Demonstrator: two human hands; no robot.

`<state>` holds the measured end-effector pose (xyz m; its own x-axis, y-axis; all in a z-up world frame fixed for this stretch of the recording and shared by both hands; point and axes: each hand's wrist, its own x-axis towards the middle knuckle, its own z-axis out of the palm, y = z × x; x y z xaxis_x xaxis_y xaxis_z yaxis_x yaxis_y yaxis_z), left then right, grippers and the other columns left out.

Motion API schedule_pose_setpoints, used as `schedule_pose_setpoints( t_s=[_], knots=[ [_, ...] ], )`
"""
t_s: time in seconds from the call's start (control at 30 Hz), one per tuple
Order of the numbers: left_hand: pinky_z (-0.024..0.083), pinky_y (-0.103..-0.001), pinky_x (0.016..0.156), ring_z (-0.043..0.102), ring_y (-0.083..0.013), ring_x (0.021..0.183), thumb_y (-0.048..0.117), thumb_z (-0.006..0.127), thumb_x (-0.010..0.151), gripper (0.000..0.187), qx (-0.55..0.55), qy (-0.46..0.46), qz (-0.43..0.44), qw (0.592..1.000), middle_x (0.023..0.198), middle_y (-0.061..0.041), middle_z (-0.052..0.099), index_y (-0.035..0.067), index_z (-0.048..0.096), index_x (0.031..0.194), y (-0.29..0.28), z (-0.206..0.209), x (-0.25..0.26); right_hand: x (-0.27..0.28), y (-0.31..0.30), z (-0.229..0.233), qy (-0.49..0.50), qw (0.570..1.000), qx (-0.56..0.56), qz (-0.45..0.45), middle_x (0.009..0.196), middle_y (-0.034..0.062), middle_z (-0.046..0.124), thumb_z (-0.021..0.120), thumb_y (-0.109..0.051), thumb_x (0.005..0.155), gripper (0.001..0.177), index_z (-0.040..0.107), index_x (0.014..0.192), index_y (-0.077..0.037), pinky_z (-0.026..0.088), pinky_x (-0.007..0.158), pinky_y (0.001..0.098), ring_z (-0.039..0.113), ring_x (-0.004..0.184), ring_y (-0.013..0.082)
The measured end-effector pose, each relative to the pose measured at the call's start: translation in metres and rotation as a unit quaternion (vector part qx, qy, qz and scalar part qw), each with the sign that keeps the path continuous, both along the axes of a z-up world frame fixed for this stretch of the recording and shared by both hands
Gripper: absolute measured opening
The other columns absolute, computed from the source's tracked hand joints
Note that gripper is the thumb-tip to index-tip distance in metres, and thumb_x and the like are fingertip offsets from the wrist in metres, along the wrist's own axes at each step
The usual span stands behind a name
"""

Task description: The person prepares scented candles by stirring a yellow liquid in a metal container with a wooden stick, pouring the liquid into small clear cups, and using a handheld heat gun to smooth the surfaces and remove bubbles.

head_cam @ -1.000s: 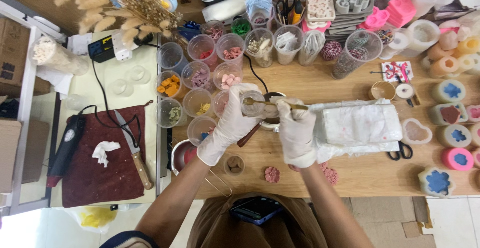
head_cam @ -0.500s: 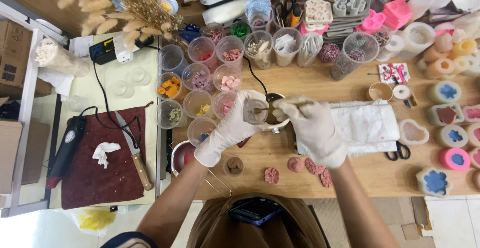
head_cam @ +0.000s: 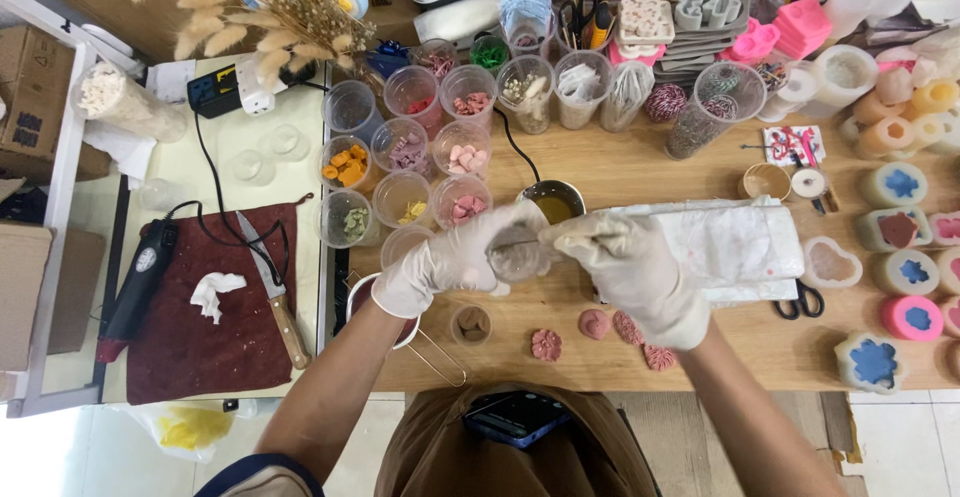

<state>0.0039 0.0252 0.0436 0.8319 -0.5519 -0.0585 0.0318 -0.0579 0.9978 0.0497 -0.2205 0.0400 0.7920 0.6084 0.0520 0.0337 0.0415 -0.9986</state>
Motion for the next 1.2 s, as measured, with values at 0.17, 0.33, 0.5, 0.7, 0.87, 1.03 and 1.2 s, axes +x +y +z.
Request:
schedule_pose_setpoints(
  t_s=[0.17, 0.33, 0.5, 0.7, 0.87, 1.03, 1.2],
  knots=[
    [0.049, -0.032, 0.105, 0.062, -0.0171, 0.119, -0.009, 0.076, 0.064, 0.068, 0.107, -0.008, -0.003, 0.994, 0.119, -0.006, 0.065, 0.006, 0.051, 0.126, -0.013, 0.001, -0.001, 0.027, -0.009, 0.02, 0.057, 0.992, -0.088, 0.077, 0.092, 0.0086, 0.081, 0.071, -0.009, 0.095, 0.013, 0.08, 0.1, -0.001, 0.061, 0.075, 0.0268, 0.074, 0.081, 0.0141],
    [0.05, -0.032, 0.101, 0.062, -0.0185, 0.115, -0.005, 0.08, 0.067, 0.069, 0.099, -0.106, 0.074, 0.987, 0.119, -0.008, 0.063, 0.004, 0.049, 0.127, -0.021, 0.008, -0.004, 0.007, -0.009, 0.032, 0.017, 0.995, -0.083, -0.052, 0.094, 0.0065, 0.08, 0.07, -0.009, 0.095, 0.011, 0.078, 0.101, -0.002, 0.059, 0.074, 0.0262, 0.072, 0.083, 0.0122],
    [0.055, -0.033, 0.094, 0.07, -0.0195, 0.105, 0.002, 0.072, 0.091, 0.041, 0.104, -0.143, 0.099, 0.979, 0.112, -0.009, 0.069, 0.005, 0.052, 0.127, -0.024, 0.025, -0.013, 0.005, 0.001, 0.039, 0.006, 0.995, -0.096, -0.015, 0.089, 0.0058, 0.082, 0.07, -0.008, 0.094, 0.013, 0.079, 0.1, -0.002, 0.062, 0.071, 0.025, 0.075, 0.077, 0.0104],
    [0.055, -0.037, 0.087, 0.072, -0.0306, 0.101, 0.005, 0.073, 0.088, 0.046, 0.202, -0.186, 0.078, 0.958, 0.107, -0.013, 0.073, 0.005, 0.052, 0.128, -0.029, 0.019, -0.013, 0.03, 0.003, 0.042, -0.115, 0.98, -0.145, 0.077, 0.089, 0.0062, 0.082, 0.076, -0.009, 0.091, 0.008, 0.081, 0.094, -0.003, 0.06, 0.067, 0.0244, 0.073, 0.072, 0.0112],
    [0.055, -0.041, 0.086, 0.07, -0.0345, 0.101, 0.003, 0.073, 0.071, 0.072, 0.166, -0.216, 0.03, 0.962, 0.111, -0.019, 0.07, 0.003, 0.047, 0.137, -0.036, 0.01, -0.014, 0.043, 0.005, 0.05, -0.153, 0.954, -0.14, 0.215, 0.086, 0.0064, 0.081, 0.076, -0.012, 0.089, 0.011, 0.08, 0.096, -0.004, 0.06, 0.07, 0.0252, 0.074, 0.072, 0.0121],
    [0.057, -0.038, 0.085, 0.074, -0.0278, 0.097, 0.007, 0.076, 0.081, 0.05, 0.2, -0.123, 0.044, 0.971, 0.104, -0.012, 0.071, 0.008, 0.051, 0.125, -0.035, 0.007, -0.012, 0.043, -0.01, 0.057, -0.18, 0.95, -0.163, 0.195, 0.089, 0.005, 0.081, 0.075, -0.015, 0.09, 0.012, 0.079, 0.098, -0.006, 0.061, 0.069, 0.0245, 0.075, 0.071, 0.0103],
    [0.056, -0.037, 0.086, 0.074, -0.028, 0.098, 0.0, 0.071, 0.084, 0.045, 0.157, -0.161, 0.075, 0.972, 0.103, -0.011, 0.072, 0.009, 0.053, 0.125, -0.026, 0.018, -0.011, 0.018, -0.006, 0.046, -0.258, 0.942, -0.211, 0.039, 0.088, 0.0061, 0.08, 0.076, -0.015, 0.089, 0.01, 0.081, 0.097, -0.01, 0.058, 0.064, 0.0276, 0.072, 0.072, 0.0126]
  ],
)
